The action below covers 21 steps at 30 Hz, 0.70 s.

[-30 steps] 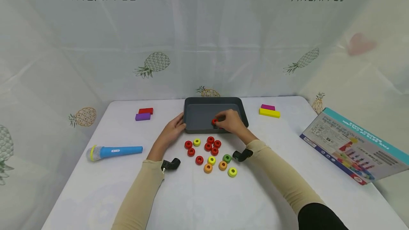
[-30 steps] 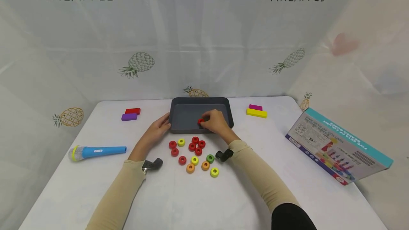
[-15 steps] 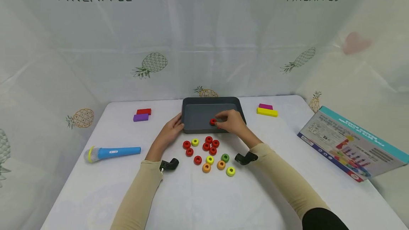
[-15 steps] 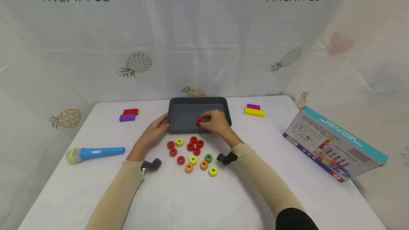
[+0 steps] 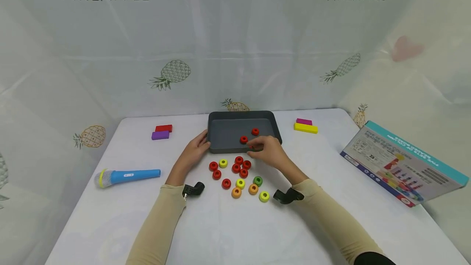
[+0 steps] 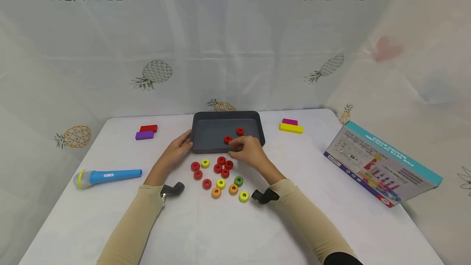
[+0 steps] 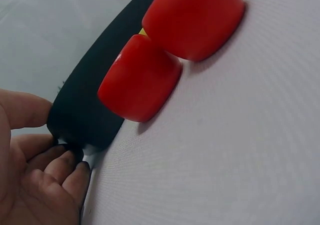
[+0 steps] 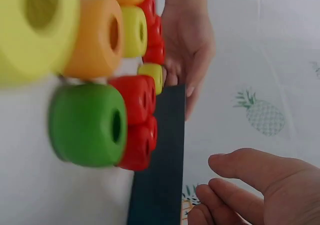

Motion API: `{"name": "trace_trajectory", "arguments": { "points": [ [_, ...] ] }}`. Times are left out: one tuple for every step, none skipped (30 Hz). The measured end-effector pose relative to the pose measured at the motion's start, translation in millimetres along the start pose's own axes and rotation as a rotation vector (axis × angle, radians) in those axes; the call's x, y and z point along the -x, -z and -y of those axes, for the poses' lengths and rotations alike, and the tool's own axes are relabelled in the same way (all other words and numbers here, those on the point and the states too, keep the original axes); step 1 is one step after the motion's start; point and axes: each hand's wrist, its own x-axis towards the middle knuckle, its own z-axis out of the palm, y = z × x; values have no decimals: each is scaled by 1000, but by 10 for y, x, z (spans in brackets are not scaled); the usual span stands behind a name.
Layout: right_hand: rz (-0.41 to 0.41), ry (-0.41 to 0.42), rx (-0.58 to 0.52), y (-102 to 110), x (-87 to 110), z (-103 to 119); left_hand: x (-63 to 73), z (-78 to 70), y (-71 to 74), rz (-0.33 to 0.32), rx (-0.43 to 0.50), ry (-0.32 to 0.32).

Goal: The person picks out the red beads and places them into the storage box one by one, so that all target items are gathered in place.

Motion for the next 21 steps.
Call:
{"name": "trace_trajectory", "arguments": {
  "points": [
    [5, 0, -9, -14, 31, -7, 1, -2, 1, -2, -2, 1],
    [9, -2, -14, -29, 62, -13, 2, -2, 3, -4, -5, 3],
    [15, -7, -21, -43, 89, -20, 3, -3, 5, -2, -8, 1],
    [21, -18, -28, -61, 115, -33, 5, -4, 7, 0, -12, -1],
    [28, -25, -34, -75, 139, -42, 6, -5, 7, -3, -15, 3],
    [35, -32, -35, -91, 160, -52, 7, -4, 9, -3, -15, 4],
    [41, -37, -34, -106, 180, -62, 8, -3, 10, -3, -16, 5],
    [45, -41, -39, -119, 194, -73, 9, -2, 11, -3, -17, 7],
    [49, -42, -44, -131, 204, -85, 8, -1, 11, -2, -17, 8],
    [50, -40, -44, -144, 213, -98, 5, 4, 11, -4, -16, 12],
    [49, -35, -44, -156, 218, -110, 3, 7, 11, -6, -16, 15],
    [49, -30, -43, -167, 222, -121, 2, 10, 12, -5, -15, 14],
    [49, -27, -44, -176, 225, -133, 1, 13, 12, -6, -15, 13],
    [50, -26, -43, -183, 226, -144, -3, 16, 10, -5, -11, 11],
    [53, -25, -40, -192, 227, -156, -4, 19, 9, -4, -9, 10],
    [59, -31, -36, -201, 229, -162, -6, 22, 8, -4, -10, 8],
    [63, -35, -33, -211, 232, -169, -3, 21, 5, -3, -10, 7],
    [69, -39, -31, -217, 236, -170, -3, 18, 3, -3, -8, 8],
    [73, -46, -27, -225, 238, -174, -3, 19, 1, -3, -9, 7],
    [77, -52, -23, -233, 240, -175, -4, 17, -1, -2, -10, 7],
    [78, -58, -23, -240, 240, -175, -3, 13, -3, -2, -9, 6]
  ]
}}
